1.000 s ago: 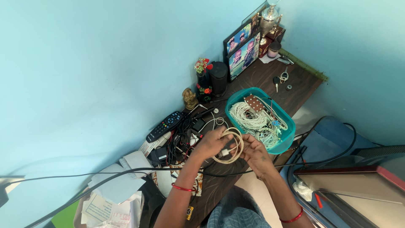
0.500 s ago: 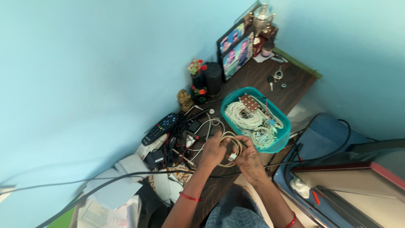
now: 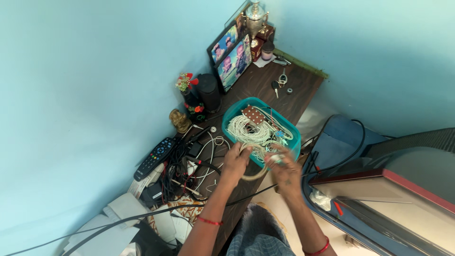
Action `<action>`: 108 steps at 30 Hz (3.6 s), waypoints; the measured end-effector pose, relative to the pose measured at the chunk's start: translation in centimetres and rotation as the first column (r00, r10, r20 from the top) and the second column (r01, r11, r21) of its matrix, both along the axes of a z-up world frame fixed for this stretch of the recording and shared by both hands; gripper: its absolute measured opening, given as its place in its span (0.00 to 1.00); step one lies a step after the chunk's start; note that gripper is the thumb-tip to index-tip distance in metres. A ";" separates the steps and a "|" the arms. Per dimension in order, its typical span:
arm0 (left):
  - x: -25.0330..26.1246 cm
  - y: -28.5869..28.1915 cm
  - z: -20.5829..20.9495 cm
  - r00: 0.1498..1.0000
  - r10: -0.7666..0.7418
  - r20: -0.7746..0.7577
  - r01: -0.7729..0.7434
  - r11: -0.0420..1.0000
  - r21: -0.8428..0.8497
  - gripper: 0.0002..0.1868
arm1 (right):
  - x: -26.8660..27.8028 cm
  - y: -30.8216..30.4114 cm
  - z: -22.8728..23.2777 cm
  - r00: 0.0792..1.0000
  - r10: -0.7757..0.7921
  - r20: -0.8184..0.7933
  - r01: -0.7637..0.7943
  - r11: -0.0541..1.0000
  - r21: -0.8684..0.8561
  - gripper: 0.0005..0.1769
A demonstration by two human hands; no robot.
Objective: The person untangles and coils white cables, placing them into a teal plastic container. They also handle a brown polka-dotted cable organizer and a black cable, placing them into the same container. The workspace is a cluttered desk with various items.
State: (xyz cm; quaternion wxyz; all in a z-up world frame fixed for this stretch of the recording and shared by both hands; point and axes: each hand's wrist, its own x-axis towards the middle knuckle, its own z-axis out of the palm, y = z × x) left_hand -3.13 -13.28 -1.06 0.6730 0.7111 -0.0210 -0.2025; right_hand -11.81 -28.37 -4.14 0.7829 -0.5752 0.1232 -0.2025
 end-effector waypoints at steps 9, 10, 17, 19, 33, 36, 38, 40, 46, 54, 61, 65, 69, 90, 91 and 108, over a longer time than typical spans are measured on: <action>5.2 -6.6 -3.9 0.972 -0.163 0.168 0.126 0.970 0.210 0.10 | 3.4 -6.7 5.5 0.937 -0.332 -0.107 0.174 0.711 -0.682 0.19; 5.5 -7.5 -4.7 0.943 -0.208 0.260 0.117 0.938 0.325 0.10 | 3.9 -7.1 5.3 0.943 -0.311 -0.118 0.100 0.603 -0.791 0.16; 4.3 -9.9 -6.5 0.710 -0.670 0.217 0.112 0.412 0.904 0.14 | 4.7 -6.8 5.1 0.959 -0.140 -0.248 -0.214 0.221 -0.952 0.21; 4.0 -9.5 -5.4 0.663 -0.716 0.217 0.113 0.382 0.917 0.19 | 4.7 -6.3 5.5 0.919 -0.122 -0.375 -0.348 0.197 -0.916 0.17; 2.0 -7.4 -3.9 0.621 -0.553 0.556 -0.108 0.641 0.759 0.04 | 6.9 -4.7 1.6 0.739 -0.178 -0.650 -0.667 -0.331 -0.668 0.07; 2.5 -7.3 -4.6 0.729 -0.497 0.470 -0.025 0.667 0.744 0.11 | 8.3 -4.7 -0.3 0.658 -0.202 -0.725 -0.750 -0.261 -0.608 0.08; 2.7 -7.0 -4.4 0.775 -0.545 0.321 0.109 0.616 0.780 0.11 | 9.4 -5.0 -1.8 0.562 -0.174 -0.809 -0.826 -0.161 -0.539 0.08; 2.3 -5.4 -3.1 0.762 -0.540 0.358 0.131 0.669 0.732 0.16 | 9.9 -5.6 -2.6 0.598 -0.144 -0.788 -0.797 -0.207 -0.567 0.09; -1.8 3.4 2.0 0.708 -0.238 0.665 -0.211 0.827 0.521 0.20 | 7.0 -1.3 3.9 0.867 -0.149 -0.476 -0.499 -0.271 -0.823 0.08; -2.8 19.8 2.9 0.878 0.102 0.467 -0.471 0.355 0.808 0.13 | 11.4 13.5 1.2 0.852 0.302 -0.427 -0.471 0.089 -0.877 0.14; -5.3 23.3 3.0 0.883 0.244 0.400 -0.468 0.432 0.771 0.13 | 11.7 18.2 -2.5 0.878 0.272 -0.393 -0.408 -0.002 -0.913 0.15; -5.1 23.6 1.8 0.750 0.400 0.528 -0.659 0.519 0.544 0.13 | 11.4 16.6 1.2 0.895 0.292 -0.336 -0.390 0.148 -0.909 0.12; -4.3 24.7 1.5 0.639 0.626 0.448 -0.764 0.586 0.271 0.15 | 11.6 14.6 7.5 0.947 0.321 0.021 -0.071 0.273 -0.959 0.11; -0.4 18.7 7.0 0.751 -0.147 0.644 -0.248 0.841 0.481 0.11 | 15.6 10.4 7.8 0.859 0.481 -0.177 -0.457 0.875 0.161 0.17; 0.1 19.0 7.6 0.754 -0.129 0.644 -0.268 0.834 0.482 0.13 | 15.8 10.1 7.1 0.858 0.479 -0.186 -0.441 0.872 0.213 0.15; 7.1 19.4 24.2 0.743 -0.107 0.661 -0.252 0.870 0.423 0.21 | 11.2 13.4 18.3 0.899 0.404 0.168 -0.243 0.780 -0.577 0.17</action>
